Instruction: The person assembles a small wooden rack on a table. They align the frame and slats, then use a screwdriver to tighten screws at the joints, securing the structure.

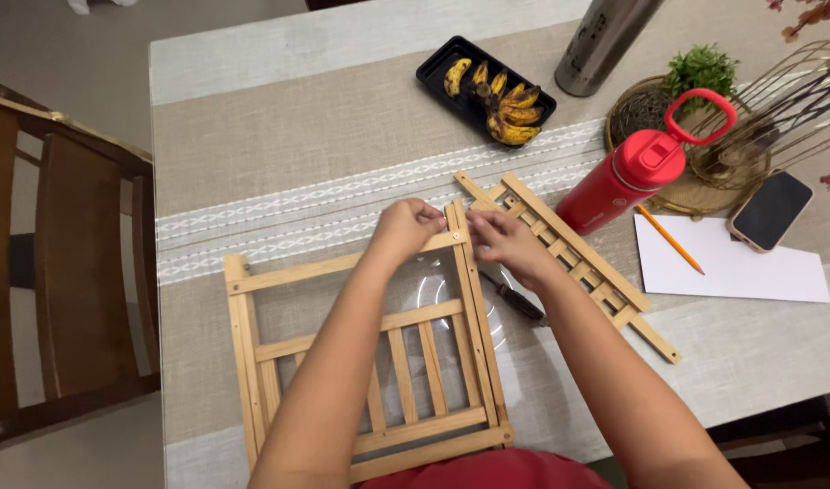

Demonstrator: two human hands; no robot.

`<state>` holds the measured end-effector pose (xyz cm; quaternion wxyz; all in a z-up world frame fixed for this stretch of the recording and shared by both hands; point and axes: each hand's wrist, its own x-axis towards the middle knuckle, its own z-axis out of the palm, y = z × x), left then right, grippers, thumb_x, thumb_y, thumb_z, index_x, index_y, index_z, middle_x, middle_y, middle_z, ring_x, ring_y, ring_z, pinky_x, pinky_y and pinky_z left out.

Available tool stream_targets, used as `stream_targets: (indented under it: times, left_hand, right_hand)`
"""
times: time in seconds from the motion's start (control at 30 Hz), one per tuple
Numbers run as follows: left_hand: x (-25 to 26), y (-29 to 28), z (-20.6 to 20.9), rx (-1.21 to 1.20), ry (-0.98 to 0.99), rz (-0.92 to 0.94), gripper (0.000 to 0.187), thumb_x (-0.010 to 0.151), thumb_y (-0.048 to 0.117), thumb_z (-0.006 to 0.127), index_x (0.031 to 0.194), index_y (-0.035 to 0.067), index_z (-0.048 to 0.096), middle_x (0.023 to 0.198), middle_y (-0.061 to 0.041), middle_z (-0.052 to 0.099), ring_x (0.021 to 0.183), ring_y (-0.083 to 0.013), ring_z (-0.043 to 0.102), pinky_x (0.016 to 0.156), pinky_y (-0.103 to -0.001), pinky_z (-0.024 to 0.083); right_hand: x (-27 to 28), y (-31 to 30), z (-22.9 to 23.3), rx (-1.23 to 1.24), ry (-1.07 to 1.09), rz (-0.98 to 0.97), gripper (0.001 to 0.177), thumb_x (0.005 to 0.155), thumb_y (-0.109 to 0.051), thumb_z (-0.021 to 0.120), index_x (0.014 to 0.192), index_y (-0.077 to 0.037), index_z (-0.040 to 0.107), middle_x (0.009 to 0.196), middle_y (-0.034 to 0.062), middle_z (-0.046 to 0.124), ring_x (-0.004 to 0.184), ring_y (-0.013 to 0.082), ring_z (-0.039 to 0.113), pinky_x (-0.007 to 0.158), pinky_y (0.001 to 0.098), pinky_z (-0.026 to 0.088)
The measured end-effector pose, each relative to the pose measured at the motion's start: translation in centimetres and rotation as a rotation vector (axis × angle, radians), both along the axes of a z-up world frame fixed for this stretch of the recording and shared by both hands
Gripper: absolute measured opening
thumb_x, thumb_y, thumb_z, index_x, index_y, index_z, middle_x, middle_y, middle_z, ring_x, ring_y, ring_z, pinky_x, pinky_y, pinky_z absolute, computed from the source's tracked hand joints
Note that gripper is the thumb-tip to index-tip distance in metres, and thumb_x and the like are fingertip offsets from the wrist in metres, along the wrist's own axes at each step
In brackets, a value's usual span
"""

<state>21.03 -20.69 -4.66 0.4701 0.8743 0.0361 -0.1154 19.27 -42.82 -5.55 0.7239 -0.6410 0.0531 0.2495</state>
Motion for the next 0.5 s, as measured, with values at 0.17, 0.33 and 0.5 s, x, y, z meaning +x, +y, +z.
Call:
stream_targets:
  times: [0.17, 0.33, 0.5]
  left_hand:
    - [-1.4, -0.1, 3.4, 0.063, -0.095, -0.045, 0.023, 0.086, 0.027, 0.076, 0.097, 0.006, 0.078, 0.085, -0.01, 0.078, 0.076, -0.0205, 0.074, 0.071, -0.035, 0.057]
    - [-1.7, -1.0, 4.9, 0.099, 0.105, -0.066, 0.029, 0.102, 0.03, 0.058, 0.102, 0.005, 0.072, 0.082, -0.014, 0.076, 0.061, -0.0223, 0.073, 0.069, -0.037, 0.057]
    - [-1.5, -0.5, 4.4, -0.049, 0.048, -0.074, 0.026, 0.099, 0.027, 0.059, 0.106, 0.004, 0.069, 0.082, -0.009, 0.075, 0.059, -0.0212, 0.072, 0.062, -0.036, 0.057]
  right_hand:
    - [0.7, 0.7, -0.3, 0.008, -0.031, -0.009, 0.033, 0.099, -0.025, 0.066, 0.122, -0.002, 0.061, 0.099, 0.0045, 0.066, 0.08, 0.0105, 0.066, 0.065, 0.0241, 0.058]
    - [1.2, 0.9, -0.2, -0.033, -0.086, -0.028, 0.029, 0.101, -0.027, 0.066, 0.116, -0.003, 0.062, 0.095, 0.0039, 0.066, 0.073, 0.0093, 0.064, 0.061, 0.023, 0.056]
    - [1.6, 1.3, -0.1, -0.015, -0.065, -0.035, 0.028, 0.099, -0.025, 0.065, 0.116, -0.002, 0.063, 0.096, 0.0036, 0.068, 0.076, 0.0097, 0.067, 0.063, 0.0237, 0.061]
